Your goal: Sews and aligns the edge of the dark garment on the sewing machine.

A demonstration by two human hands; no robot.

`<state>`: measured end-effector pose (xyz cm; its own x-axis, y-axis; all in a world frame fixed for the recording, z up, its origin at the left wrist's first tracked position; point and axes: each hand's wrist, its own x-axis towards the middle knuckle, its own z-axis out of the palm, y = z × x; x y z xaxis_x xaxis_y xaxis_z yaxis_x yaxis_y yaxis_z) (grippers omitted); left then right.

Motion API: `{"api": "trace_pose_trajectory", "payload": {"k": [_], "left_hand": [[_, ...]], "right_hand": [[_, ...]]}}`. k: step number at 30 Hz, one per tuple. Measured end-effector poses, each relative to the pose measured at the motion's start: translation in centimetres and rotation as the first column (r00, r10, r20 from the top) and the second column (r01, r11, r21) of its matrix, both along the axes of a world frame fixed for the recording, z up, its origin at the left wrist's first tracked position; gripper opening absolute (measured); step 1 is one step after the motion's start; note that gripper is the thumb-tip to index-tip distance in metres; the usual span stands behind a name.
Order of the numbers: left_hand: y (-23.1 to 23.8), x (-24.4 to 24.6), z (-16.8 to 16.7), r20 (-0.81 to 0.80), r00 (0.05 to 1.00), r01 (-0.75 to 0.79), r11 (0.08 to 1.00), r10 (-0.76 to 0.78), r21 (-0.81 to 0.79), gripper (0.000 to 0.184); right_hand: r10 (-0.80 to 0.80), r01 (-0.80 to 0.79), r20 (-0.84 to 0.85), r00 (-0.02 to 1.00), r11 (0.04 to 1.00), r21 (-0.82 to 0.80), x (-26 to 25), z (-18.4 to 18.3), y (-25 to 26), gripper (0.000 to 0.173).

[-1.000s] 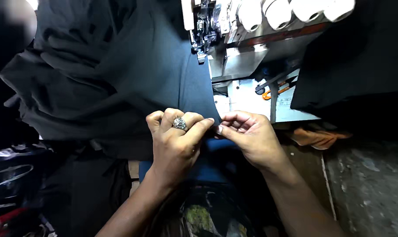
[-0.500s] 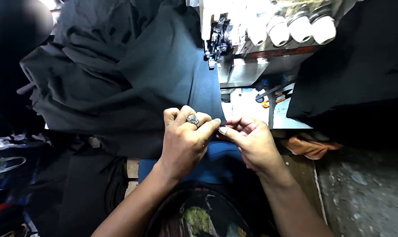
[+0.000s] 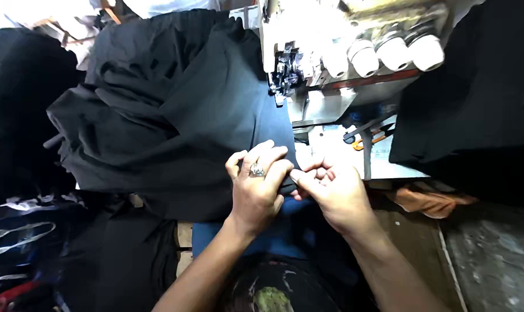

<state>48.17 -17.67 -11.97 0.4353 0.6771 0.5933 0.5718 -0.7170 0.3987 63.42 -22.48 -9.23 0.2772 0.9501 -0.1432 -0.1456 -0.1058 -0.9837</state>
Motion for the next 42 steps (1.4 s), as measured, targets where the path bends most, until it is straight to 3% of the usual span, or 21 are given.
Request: {"api": "trace_pose_trajectory", "payload": {"k": [7, 17, 25, 28, 31, 38, 40, 42], "left_hand": [[-0.7, -0.7, 1.3, 0.053, 0.999, 0.008, 0.991, -0.001, -0.134, 0.023], [5.2, -0.2, 1.5, 0.088, 0.996, -0.006, 0.998, 0.011, -0.056, 0.025], [10.3, -0.3, 4.2, -0.099, 0.995, -0.037, 0.985, 0.020, -0.168, 0.041], [11.1, -0.4, 4.3, -0.085, 0.996, -0.027, 0.973, 0.008, -0.227, 0.043], [10.7, -0.8, 3.8, -0.074, 0.996, -0.069, 0.970, 0.053, -0.232, 0.044], [5.1, -1.8, 4.0, -0.061, 0.980, -0.199, 0.959, 0.190, -0.201, 0.041], [3.1, -0.3, 4.0, 0.030, 0.988, -0.138, 0.952, 0.152, -0.274, 0.035], [1.9, 2.0, 3.1, 0.089, 0.996, 0.011, 0.927, 0.024, -0.376, 0.028]], "right_hand": [[0.015, -0.019, 0.051, 0.999, 0.996, 0.084, 0.5, -0.6, 0.2, 0.034], [-0.076, 0.011, 0.233, 0.970, 0.963, 0.270, 1.3, -1.2, 5.7, 0.014], [-0.062, 0.007, 0.211, 0.975, 0.968, 0.250, 1.1, -0.8, 7.1, 0.024], [-0.028, -0.009, 0.153, 0.988, 0.971, 0.237, 0.8, -0.7, 6.0, 0.027], [0.022, -0.040, 0.080, 0.997, 0.972, 0.232, 0.5, -1.0, 4.6, 0.015], [0.156, -0.153, -0.013, 0.988, 0.980, 0.131, 0.4, -1.7, 3.5, 0.013], [0.158, -0.162, 0.046, 0.986, 0.982, 0.096, 1.1, -1.5, 4.2, 0.018], [0.118, -0.131, 0.208, 0.971, 0.990, 0.048, 2.0, -1.4, 5.2, 0.024]]}}
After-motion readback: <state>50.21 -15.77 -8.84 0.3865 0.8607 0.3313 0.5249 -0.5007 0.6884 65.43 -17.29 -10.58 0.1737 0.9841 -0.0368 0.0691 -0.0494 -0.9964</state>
